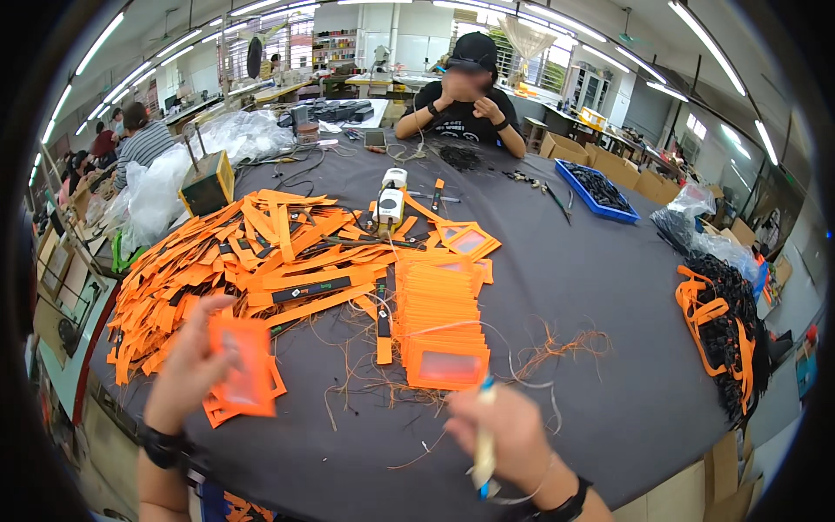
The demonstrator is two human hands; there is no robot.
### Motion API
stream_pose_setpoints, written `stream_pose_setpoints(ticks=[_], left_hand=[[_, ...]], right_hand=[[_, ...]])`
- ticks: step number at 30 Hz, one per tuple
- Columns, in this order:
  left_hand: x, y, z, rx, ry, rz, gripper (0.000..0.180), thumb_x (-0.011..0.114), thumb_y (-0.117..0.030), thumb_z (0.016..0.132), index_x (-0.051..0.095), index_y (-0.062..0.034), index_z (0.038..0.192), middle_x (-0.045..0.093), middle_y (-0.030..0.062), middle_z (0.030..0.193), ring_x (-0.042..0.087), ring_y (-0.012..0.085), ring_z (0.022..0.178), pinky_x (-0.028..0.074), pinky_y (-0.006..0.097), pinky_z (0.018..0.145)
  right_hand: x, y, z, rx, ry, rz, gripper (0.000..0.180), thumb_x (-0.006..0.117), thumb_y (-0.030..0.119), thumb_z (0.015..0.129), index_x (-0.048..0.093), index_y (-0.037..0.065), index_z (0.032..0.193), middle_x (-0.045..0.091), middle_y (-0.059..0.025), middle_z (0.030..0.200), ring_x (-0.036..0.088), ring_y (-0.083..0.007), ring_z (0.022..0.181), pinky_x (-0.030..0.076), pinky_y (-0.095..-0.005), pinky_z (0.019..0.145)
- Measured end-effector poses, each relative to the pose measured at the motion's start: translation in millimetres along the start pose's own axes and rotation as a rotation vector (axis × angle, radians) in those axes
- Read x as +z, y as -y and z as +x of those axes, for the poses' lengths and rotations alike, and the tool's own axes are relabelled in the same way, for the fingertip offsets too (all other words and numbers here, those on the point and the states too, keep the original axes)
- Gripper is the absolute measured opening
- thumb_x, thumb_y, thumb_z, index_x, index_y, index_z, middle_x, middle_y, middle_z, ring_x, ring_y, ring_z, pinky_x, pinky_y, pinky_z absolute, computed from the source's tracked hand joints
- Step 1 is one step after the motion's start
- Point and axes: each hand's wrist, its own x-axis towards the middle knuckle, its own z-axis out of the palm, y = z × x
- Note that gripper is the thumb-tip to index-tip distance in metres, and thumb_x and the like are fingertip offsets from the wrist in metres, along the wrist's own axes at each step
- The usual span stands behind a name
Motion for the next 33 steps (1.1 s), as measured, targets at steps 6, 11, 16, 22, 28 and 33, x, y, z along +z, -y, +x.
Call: stream_pose_setpoints(ticks=[6, 11, 16, 22, 28, 33], left_hand=[[-53, 30, 25, 0.01, 0.147, 0.649, 0.034, 0.059, 0.003, 0.079, 0.056, 0.0001, 0.113, 0.055, 0.007, 0.088, 0.056, 0.0195, 0.08, 0.047, 0.031, 0.075], [-39, 41, 13, 0.258, 0.054, 0.935, 0.041, 0.066, -0.003, 0.073, 0.057, 0.0027, 0.112, 0.055, 0.016, 0.098, 0.052, 0.0332, 0.093, 0.045, 0.038, 0.084], [-34, 39, -12, 0.283, 0.238, 1.104, 0.109, 0.08, -0.059, 0.053, 0.04, 0.0025, 0.134, 0.047, 0.0258, 0.127, 0.043, 0.0411, 0.121, 0.035, 0.047, 0.103], [-20, 46, -11, 0.379, 0.361, 1.033, 0.08, 0.077, -0.042, 0.071, 0.043, -0.0112, 0.137, 0.041, 0.0234, 0.136, 0.037, 0.0411, 0.128, 0.03, 0.049, 0.107], [9, -14, 8, 0.488, 0.555, 0.853, 0.063, 0.07, -0.033, 0.081, 0.045, -0.0073, 0.133, 0.041, 0.0217, 0.138, 0.041, 0.0372, 0.127, 0.037, 0.045, 0.104], [105, -20, 58, 0.652, 0.912, 0.445, 0.061, 0.064, -0.032, 0.087, 0.04, -0.0008, 0.134, 0.036, 0.0262, 0.14, 0.04, 0.0403, 0.128, 0.038, 0.044, 0.103]], right_hand=[[-79, -53, 49, 0.409, 0.095, 0.139, 0.015, 0.067, 0.013, 0.085, 0.059, 0.004, 0.095, 0.065, -0.0058, 0.079, 0.065, -0.0138, 0.073, 0.05, -0.0261, 0.064], [-148, -88, 124, 0.323, 0.341, 0.042, 0.015, 0.063, 0.018, 0.09, 0.057, 0.005, 0.094, 0.062, -0.0024, 0.076, 0.065, -0.0116, 0.074, 0.051, -0.0241, 0.066], [-180, -94, 167, 0.403, 0.182, 0.017, 0.012, 0.062, 0.017, 0.09, 0.057, 0.007, 0.094, 0.061, -0.0011, 0.078, 0.064, -0.0099, 0.071, 0.052, -0.0225, 0.063], [-236, -62, 194, 0.378, 0.085, -0.026, 0.023, 0.06, 0.031, 0.09, 0.055, 0.011, 0.098, 0.058, -0.0008, 0.069, 0.059, -0.0076, 0.062, 0.047, -0.0211, 0.057], [-255, -17, 218, 0.198, 0.018, -0.068, 0.022, 0.054, 0.028, 0.095, 0.055, 0.009, 0.107, 0.059, 0.0012, 0.073, 0.056, -0.0051, 0.067, 0.046, -0.0202, 0.064], [-251, -2, 206, 0.234, 0.164, -0.11, 0.023, 0.058, 0.029, 0.093, 0.056, 0.008, 0.102, 0.062, -0.0002, 0.069, 0.061, -0.0069, 0.065, 0.049, -0.0193, 0.06]])
